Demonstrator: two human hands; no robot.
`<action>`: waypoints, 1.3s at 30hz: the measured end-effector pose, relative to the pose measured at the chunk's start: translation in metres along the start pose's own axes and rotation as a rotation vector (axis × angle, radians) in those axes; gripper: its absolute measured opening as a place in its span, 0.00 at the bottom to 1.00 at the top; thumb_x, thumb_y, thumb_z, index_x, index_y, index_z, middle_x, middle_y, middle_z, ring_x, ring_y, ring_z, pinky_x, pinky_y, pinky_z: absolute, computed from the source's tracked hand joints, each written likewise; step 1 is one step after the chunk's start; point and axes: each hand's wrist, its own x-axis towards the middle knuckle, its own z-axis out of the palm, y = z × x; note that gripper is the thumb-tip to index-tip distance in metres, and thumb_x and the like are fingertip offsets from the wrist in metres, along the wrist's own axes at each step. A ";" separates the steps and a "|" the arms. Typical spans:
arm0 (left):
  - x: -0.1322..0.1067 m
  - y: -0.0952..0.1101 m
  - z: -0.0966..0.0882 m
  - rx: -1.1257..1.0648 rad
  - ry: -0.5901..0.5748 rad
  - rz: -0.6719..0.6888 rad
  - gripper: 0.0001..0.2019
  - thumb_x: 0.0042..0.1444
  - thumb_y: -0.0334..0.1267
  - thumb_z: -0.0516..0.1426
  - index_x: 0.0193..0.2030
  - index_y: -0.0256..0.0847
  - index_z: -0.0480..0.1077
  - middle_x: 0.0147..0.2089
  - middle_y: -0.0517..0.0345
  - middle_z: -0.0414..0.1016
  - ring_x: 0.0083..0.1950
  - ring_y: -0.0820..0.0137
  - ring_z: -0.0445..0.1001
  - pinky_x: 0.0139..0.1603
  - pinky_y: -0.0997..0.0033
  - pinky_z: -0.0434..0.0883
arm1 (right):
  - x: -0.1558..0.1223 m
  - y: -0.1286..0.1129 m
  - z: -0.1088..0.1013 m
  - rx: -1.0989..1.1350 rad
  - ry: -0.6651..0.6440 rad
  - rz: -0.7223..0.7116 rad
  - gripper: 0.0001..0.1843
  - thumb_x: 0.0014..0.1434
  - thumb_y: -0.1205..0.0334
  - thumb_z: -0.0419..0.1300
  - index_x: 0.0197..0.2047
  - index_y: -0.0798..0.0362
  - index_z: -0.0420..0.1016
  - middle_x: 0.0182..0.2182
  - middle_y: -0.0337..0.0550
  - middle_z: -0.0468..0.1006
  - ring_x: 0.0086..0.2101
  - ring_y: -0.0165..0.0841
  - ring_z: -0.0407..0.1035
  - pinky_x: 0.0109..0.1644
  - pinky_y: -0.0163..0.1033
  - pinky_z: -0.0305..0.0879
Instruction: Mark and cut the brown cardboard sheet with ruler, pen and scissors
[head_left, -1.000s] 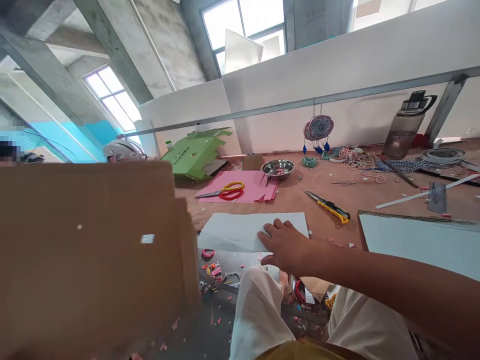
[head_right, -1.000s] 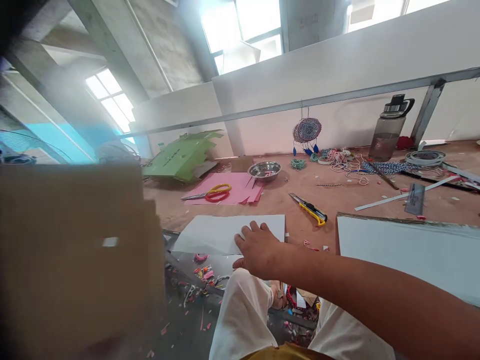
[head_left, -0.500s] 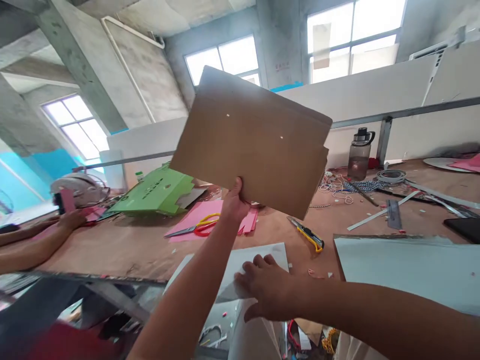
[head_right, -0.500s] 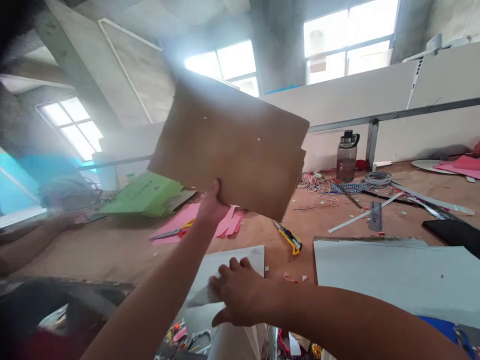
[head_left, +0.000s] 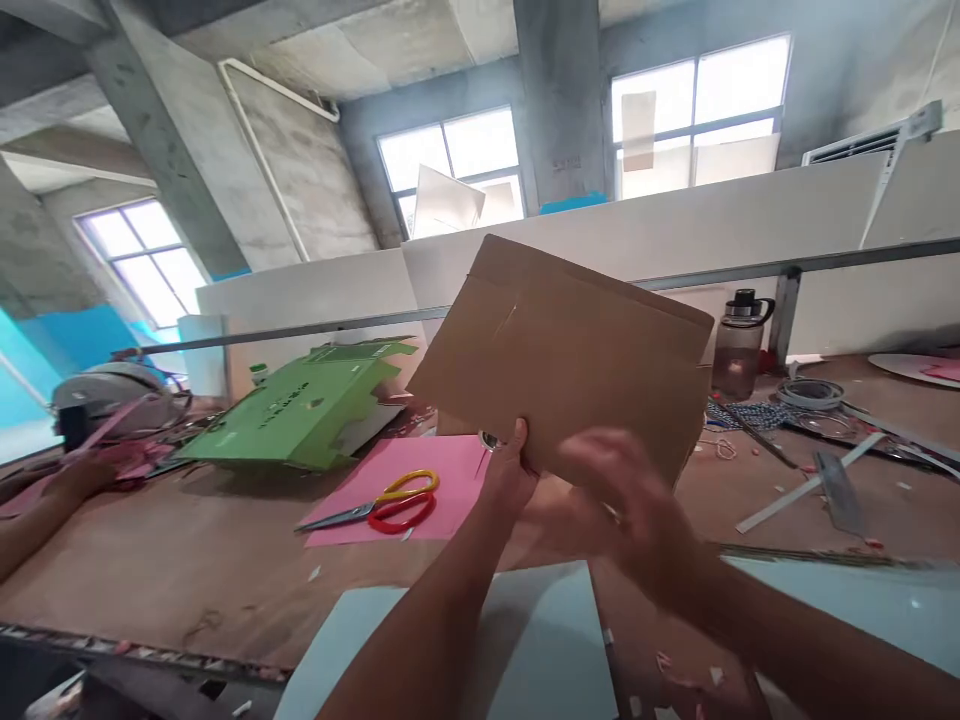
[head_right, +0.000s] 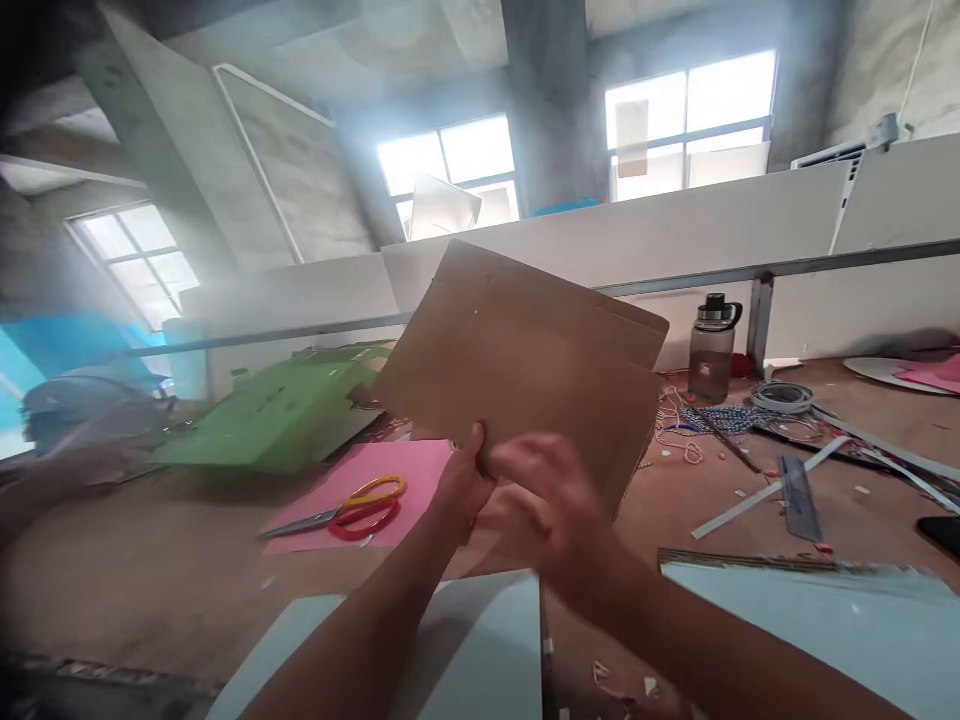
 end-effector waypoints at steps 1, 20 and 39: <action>0.000 0.000 0.001 -0.016 0.001 0.025 0.14 0.61 0.31 0.60 0.53 0.41 0.73 0.53 0.51 0.78 0.58 0.65 0.74 0.60 0.65 0.72 | 0.005 0.017 -0.005 -0.091 0.177 0.089 0.22 0.64 0.59 0.52 0.61 0.48 0.65 0.56 0.54 0.69 0.59 0.45 0.60 0.61 0.55 0.59; 0.008 0.015 -0.008 -0.039 -0.168 -0.005 0.17 0.65 0.51 0.52 0.50 0.43 0.74 0.53 0.50 0.79 0.57 0.64 0.75 0.57 0.60 0.73 | -0.006 0.147 0.015 0.711 0.523 0.809 0.21 0.55 0.53 0.61 0.51 0.50 0.73 0.49 0.44 0.80 0.53 0.35 0.71 0.61 0.47 0.66; 0.027 0.033 -0.017 0.010 -0.177 0.180 0.03 0.64 0.35 0.57 0.40 0.42 0.73 0.41 0.60 0.80 0.39 0.73 0.79 0.47 0.69 0.75 | 0.002 0.159 0.005 0.948 0.395 0.662 0.15 0.41 0.61 0.72 0.35 0.47 0.79 0.39 0.40 0.83 0.49 0.43 0.73 0.56 0.52 0.69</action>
